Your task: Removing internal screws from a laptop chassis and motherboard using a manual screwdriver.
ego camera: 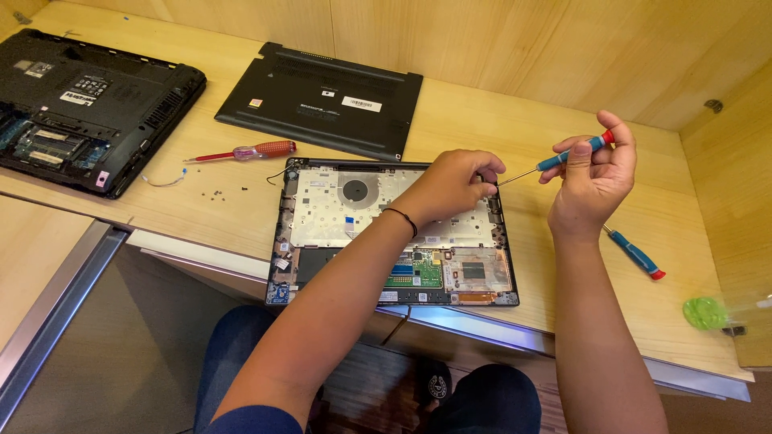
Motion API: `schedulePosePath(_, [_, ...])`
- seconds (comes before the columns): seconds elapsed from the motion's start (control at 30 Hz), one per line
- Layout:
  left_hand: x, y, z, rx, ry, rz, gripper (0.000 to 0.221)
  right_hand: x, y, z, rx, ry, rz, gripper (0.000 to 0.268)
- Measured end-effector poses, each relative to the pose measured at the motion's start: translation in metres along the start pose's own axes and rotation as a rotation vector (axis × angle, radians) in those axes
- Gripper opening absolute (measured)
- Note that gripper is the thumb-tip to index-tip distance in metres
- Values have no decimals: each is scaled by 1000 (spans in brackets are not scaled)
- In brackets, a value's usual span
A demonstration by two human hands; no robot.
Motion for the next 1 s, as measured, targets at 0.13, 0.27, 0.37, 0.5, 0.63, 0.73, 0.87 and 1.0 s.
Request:
schedulePosePath(0.13, [-7,3,-5,-84,152,10,6,-2,0,-2,6,13,14,29])
schedulePosePath(0.27, [2,10,5,-66,166,-43,4,-1,-1,-4,58,33,-30,32])
schedulePosePath(0.37, [28,6,-4,-90,274,-180,6,-3,-3,-4,71,31,-58,30])
schedulePosePath(0.5, [79,-22,-48,-137,241,-369,16,-16,-9,-4,90,-118,83,28])
schedulePosePath(0.63, [124,-47,-52,-85,580,-298,13,-19,-12,-2,109,-150,154,28])
schedulePosePath(0.73, [157,-87,-28,153,767,-201,20,-20,-12,-4,151,-181,166,28])
schedulePosePath(0.87, [200,-155,3,69,843,-257,6,-15,-7,-26,263,-92,216,32])
schedulePosePath(1.0, [239,-203,51,374,785,-297,5,-17,-12,-17,217,-139,216,29])
Point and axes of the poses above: each hand's wrist, its own y-axis towards the middle knuckle, its own x-axis out of the back of the hand, z = x × y, the point moved 3 cm from there along y, towards the middle knuckle, and after that the axes turned 5 degrees about z, right-handed, at the moved point
